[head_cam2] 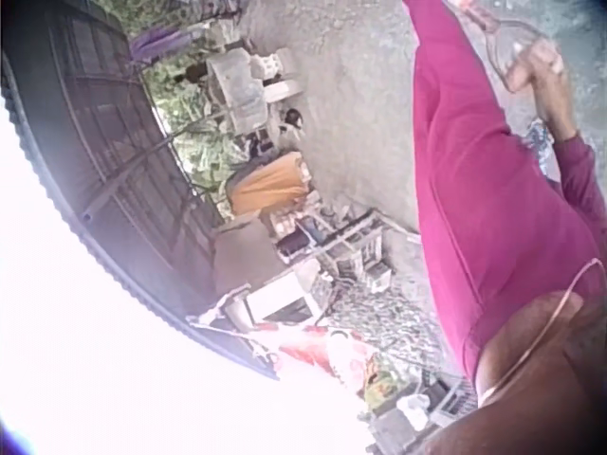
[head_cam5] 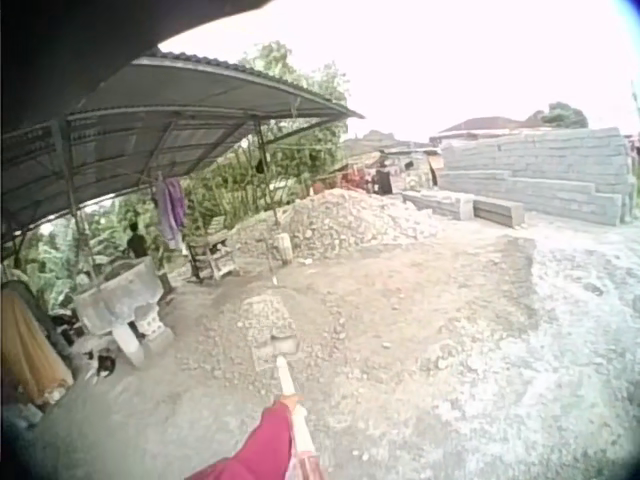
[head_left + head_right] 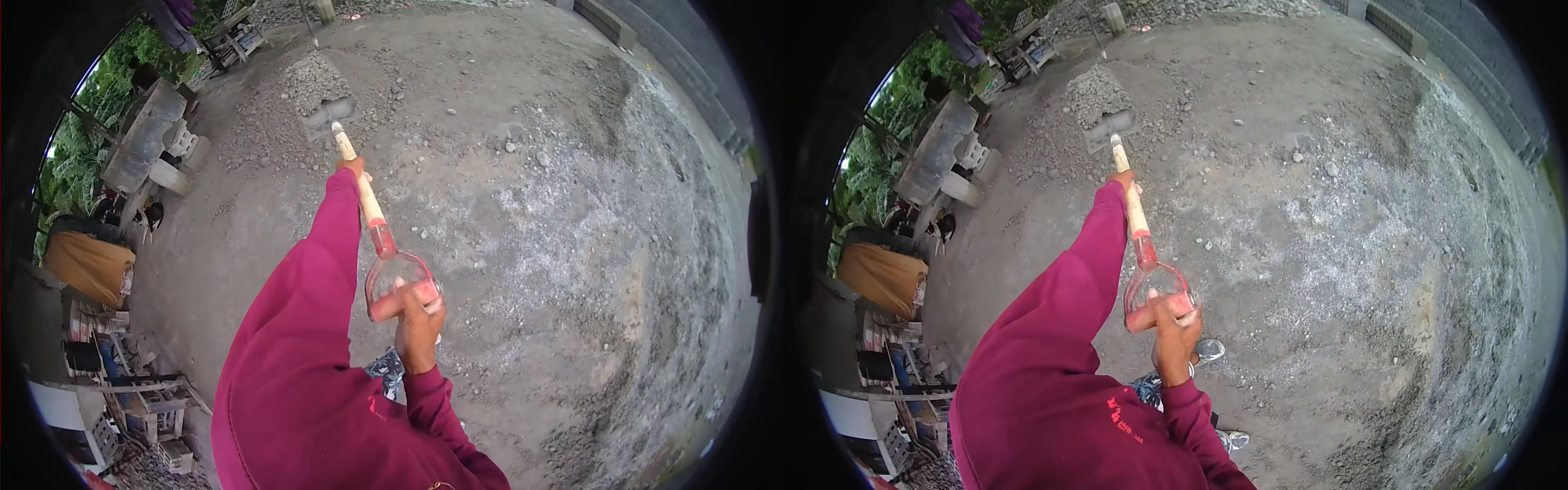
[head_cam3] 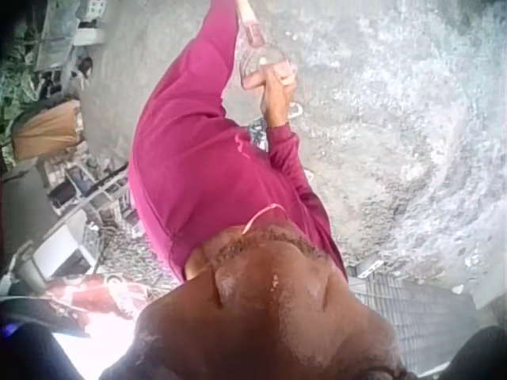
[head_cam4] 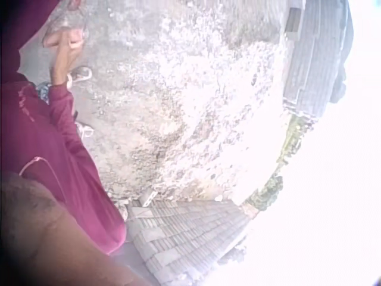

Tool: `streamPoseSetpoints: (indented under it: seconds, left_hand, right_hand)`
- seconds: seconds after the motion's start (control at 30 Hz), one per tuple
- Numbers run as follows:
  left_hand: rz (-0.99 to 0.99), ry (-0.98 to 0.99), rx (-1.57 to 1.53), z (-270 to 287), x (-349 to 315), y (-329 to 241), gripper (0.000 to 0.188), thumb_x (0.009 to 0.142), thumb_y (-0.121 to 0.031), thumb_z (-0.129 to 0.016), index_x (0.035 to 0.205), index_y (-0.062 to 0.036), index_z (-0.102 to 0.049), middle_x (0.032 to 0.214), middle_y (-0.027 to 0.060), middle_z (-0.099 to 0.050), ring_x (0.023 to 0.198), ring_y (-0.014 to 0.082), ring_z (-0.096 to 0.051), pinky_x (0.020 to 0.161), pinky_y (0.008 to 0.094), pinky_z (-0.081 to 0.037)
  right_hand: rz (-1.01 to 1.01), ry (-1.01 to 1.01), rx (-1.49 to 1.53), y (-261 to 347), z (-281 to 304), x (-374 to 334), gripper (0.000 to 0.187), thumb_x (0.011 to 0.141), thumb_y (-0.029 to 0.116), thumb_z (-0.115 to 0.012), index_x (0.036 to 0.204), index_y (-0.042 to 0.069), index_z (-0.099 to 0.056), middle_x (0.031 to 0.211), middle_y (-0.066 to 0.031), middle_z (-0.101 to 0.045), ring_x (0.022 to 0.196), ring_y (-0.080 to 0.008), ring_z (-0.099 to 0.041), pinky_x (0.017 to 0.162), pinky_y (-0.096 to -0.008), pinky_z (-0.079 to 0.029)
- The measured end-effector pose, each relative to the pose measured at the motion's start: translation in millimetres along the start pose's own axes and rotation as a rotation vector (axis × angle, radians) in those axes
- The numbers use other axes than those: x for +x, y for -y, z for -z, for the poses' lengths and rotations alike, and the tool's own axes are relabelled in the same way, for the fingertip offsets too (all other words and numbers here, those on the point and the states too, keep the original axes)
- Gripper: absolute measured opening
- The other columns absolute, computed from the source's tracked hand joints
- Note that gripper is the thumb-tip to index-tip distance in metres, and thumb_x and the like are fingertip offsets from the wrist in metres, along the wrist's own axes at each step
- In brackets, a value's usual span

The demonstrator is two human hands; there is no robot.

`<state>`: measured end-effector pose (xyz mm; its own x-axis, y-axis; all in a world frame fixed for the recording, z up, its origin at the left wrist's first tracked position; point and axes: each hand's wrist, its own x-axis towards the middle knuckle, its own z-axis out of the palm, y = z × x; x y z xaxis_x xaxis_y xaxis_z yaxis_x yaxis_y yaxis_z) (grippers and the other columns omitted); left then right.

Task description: The person uses a shovel to move dirt and small rocks into a pile on the ground, then picks up a plastic bottle to pour water over the pile before continuing to shovel.

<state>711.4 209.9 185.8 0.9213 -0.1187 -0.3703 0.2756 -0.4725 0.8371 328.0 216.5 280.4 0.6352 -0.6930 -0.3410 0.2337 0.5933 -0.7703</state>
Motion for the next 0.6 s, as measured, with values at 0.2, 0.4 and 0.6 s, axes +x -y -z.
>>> streamPoseSetpoints:
  seconds: [0.2, 0.4, 0.6]
  left_hand:
    - [0.311, 0.213, -0.401, -37.0, -32.3, 123.7, 0.040, 0.074, -0.015, -0.057, 0.105, 0.0071, -0.046, 0.075, 0.0199, -0.060, 0.057, 0.0333, -0.062, 0.054, 0.0456, -0.053]
    - [0.662, 0.484, -0.104, -235.5, -229.4, 323.9, 0.042, 0.075, -0.019, -0.053, 0.107, 0.0073, -0.049, 0.084, 0.0219, -0.064, 0.065, 0.0349, -0.065, 0.058, 0.0494, -0.053]
    - [0.869, 1.010, 0.269, -310.7, -488.2, 390.9, 0.037, 0.082, -0.021, -0.057, 0.106, 0.0046, -0.045, 0.079, 0.0197, -0.061, 0.069, 0.0335, -0.064, 0.063, 0.0476, -0.054]
  right_hand:
    - [-0.021, -0.048, -0.085, 30.6, 27.3, -9.3, 0.042, 0.067, 0.005, -0.066, 0.106, 0.001, -0.051, 0.084, -0.0026, -0.054, 0.073, -0.0117, -0.052, 0.067, -0.0256, -0.043]
    - [0.039, -0.631, -0.315, 63.9, 203.8, -112.6, 0.052, 0.064, 0.011, -0.067, 0.111, -0.004, -0.052, 0.094, -0.0114, -0.059, 0.080, -0.0173, -0.055, 0.075, -0.0290, -0.045]
    - [0.124, -1.140, -0.208, 74.3, 276.3, -312.9, 0.052, 0.062, 0.005, -0.063, 0.113, -0.006, -0.054, 0.092, -0.0128, -0.064, 0.071, -0.0132, -0.058, 0.066, -0.0271, -0.047]
